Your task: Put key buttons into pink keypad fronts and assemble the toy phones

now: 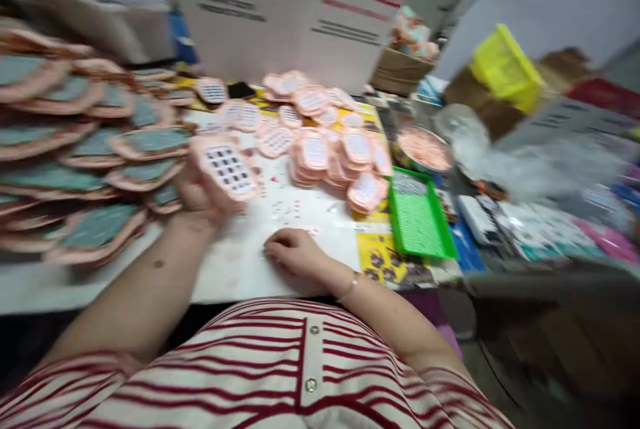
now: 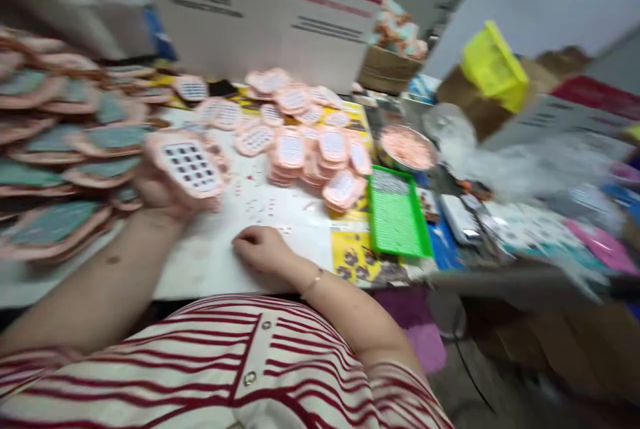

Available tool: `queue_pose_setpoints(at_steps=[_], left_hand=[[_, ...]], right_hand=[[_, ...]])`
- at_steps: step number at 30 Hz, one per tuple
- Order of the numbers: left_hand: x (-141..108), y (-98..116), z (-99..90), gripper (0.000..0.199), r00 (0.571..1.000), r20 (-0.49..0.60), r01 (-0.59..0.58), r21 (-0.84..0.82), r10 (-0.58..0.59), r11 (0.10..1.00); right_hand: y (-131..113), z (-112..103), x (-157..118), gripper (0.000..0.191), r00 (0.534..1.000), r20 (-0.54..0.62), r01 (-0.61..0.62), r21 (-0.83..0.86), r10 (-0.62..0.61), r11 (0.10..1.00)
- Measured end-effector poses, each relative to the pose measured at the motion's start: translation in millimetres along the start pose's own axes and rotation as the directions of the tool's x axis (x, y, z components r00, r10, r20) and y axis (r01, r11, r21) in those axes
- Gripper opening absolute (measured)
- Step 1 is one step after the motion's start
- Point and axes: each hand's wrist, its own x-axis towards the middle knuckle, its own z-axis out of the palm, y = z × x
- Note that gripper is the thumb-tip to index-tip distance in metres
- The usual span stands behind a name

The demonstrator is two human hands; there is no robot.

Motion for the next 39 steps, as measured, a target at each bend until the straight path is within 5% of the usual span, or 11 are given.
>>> queue_pose_setpoints(at_steps=[2, 7, 12, 16, 19, 22, 24, 26, 32, 37, 39], left_hand=[[9.5, 7.1, -16.3, 0.056, 0.992, -0.035, -0.12, 0.058, 0.122, 0.991], [25.0, 7.5, -21.9, 0.06, 0.987, 0.012, -0.162, 0.147, 0.162, 0.976], [21.8, 6.2, -18.8, 0.059, 0.991, -0.002, -0.129, 0.19, 0.132, 0.973], [19.8, 5.8, -14.5, 0.05, 0.994, 0.006, -0.111, 0.186, 0.112, 0.976], [19.3, 19.4, -11.5, 0.047, 0.963, -0.005, -0.267, 0.092, 0.269, 0.959], [19.0, 36.5, -9.6, 0.048, 0.907, -0.056, -0.42, -0.018, 0.418, 0.907], [18.4, 41.3, -8.2, 0.049, 0.903, -0.069, -0.427, -0.035, 0.424, 0.903], [17.9, 39.8, -6.8, 0.05, 0.917, -0.083, -0.393, -0.018, 0.391, 0.919], [19.8, 30.7, -8.1, 0.047, 0.936, -0.137, -0.321, 0.049, 0.325, 0.946], [19.9, 27.9, -11.3, 0.04, 0.941, -0.091, -0.319, 0.073, 0.325, 0.945], [20.5, 25.2, -13.3, 0.037, 0.945, -0.073, -0.314, 0.078, 0.319, 0.946]], right_hand=[[-10.2, -10.5, 10.9, 0.018, 0.996, 0.086, 0.016, 0.005, -0.016, 1.0], [-40.0, -19.8, 22.6, 0.018, 0.937, 0.069, 0.349, -0.178, -0.342, 0.92], [-51.0, -20.9, 33.4, 0.023, 0.748, -0.131, 0.498, -0.537, -0.65, 0.681], [-52.6, -30.5, 50.9, 0.031, 0.615, -0.041, 0.477, -0.775, -0.787, 0.414], [-54.5, -47.5, 66.5, 0.031, 0.569, -0.121, 0.48, -0.754, -0.813, 0.448], [-53.3, -57.5, 80.1, 0.029, 0.675, -0.206, 0.406, -0.698, -0.709, 0.59], [-51.3, -51.9, 86.8, 0.027, 0.811, -0.05, 0.379, -0.714, -0.583, 0.589], [-49.4, -37.2, 91.4, 0.028, 0.879, 0.114, 0.375, -0.765, -0.463, 0.524], [-43.3, -5.3, 95.9, 0.028, 0.924, 0.093, 0.27, -0.845, -0.371, 0.461], [-37.2, -29.8, 95.0, 0.013, 0.963, -0.047, 0.217, -0.456, -0.267, 0.863], [-39.2, -39.3, 91.7, 0.014, 0.982, -0.01, 0.178, -0.305, -0.19, 0.936]])
